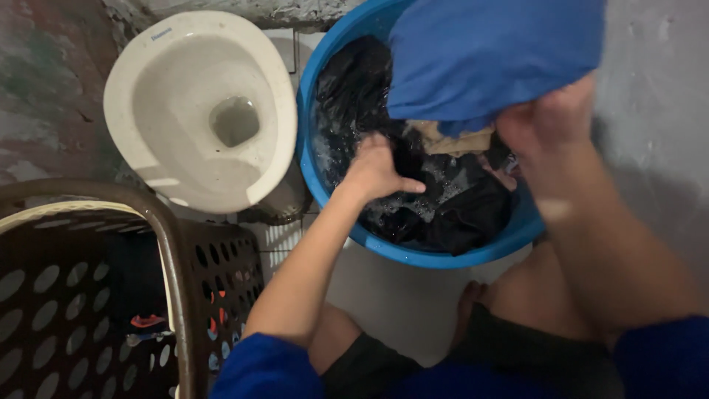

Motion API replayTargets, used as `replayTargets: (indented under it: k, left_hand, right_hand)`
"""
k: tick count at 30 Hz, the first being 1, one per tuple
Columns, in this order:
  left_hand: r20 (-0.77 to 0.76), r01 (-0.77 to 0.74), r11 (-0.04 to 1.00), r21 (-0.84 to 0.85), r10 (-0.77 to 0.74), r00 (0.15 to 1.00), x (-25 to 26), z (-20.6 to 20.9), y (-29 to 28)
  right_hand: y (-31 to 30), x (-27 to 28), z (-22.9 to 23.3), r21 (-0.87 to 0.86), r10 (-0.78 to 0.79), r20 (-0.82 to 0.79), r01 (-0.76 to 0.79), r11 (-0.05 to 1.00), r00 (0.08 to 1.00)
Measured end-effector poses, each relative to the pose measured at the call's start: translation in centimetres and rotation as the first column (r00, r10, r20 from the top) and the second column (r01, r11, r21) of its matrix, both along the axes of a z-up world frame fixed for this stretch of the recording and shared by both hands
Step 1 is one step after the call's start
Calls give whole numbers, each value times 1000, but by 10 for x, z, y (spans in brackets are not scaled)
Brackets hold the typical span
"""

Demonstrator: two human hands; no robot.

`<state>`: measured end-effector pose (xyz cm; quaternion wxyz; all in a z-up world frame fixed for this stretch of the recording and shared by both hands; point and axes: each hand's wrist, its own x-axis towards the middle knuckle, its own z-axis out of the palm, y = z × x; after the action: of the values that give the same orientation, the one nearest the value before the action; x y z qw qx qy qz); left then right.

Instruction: The person hand-washes various garments in a blue basin filled with soapy water, scrubbing and rinsing each item under running water from a tap. The person then wrings out the clothes and places them into a brown laundry basket.

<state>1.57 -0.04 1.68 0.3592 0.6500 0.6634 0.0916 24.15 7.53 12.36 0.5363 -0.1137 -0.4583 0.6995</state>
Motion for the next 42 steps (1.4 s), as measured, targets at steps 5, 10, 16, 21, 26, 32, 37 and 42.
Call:
replayTargets:
  k: [5,10,16,21,26,32,37,42]
  left_hand:
    - [930,-80,966,248,-214,299,24,-10,-2]
    - [667,-47,996,-70,12,-745,11,-8,8]
    - [833,-168,979,-119,7,-554,-42,24,10]
    - [970,-108,964,243,-241,27,-36,50,3]
    - [931,16,931,364,-363,-50,-1,50,-1]
    - [884,-320,942,-99,-64,-464,-2,33,3]
    - [852,-358,826,-436,251,-459,-10,19,23]
    - [822,-153,856,-493,402,-403,-8,-14,28]
  right_hand:
    - [-7,-24,-17,-273,-9,-190,-44,961,982]
    - [-36,-50,-50,-314,11,-5,-12,949,1000]
    - [-43,-31,-77,-155,404,772,-471,869,491]
    - [-43,-40,-94,-774,490,-55,-347,530,870]
    - [-47,-58,-122,-666,316,-369,-486,566,874]
    - [-31,-58,-107,-725,92,-56,-103,681,994]
    - [-34,-56,-51,24,-309,416,329,944,855]
    - [-56,-57,2,833,-634,487,-100,545,601]
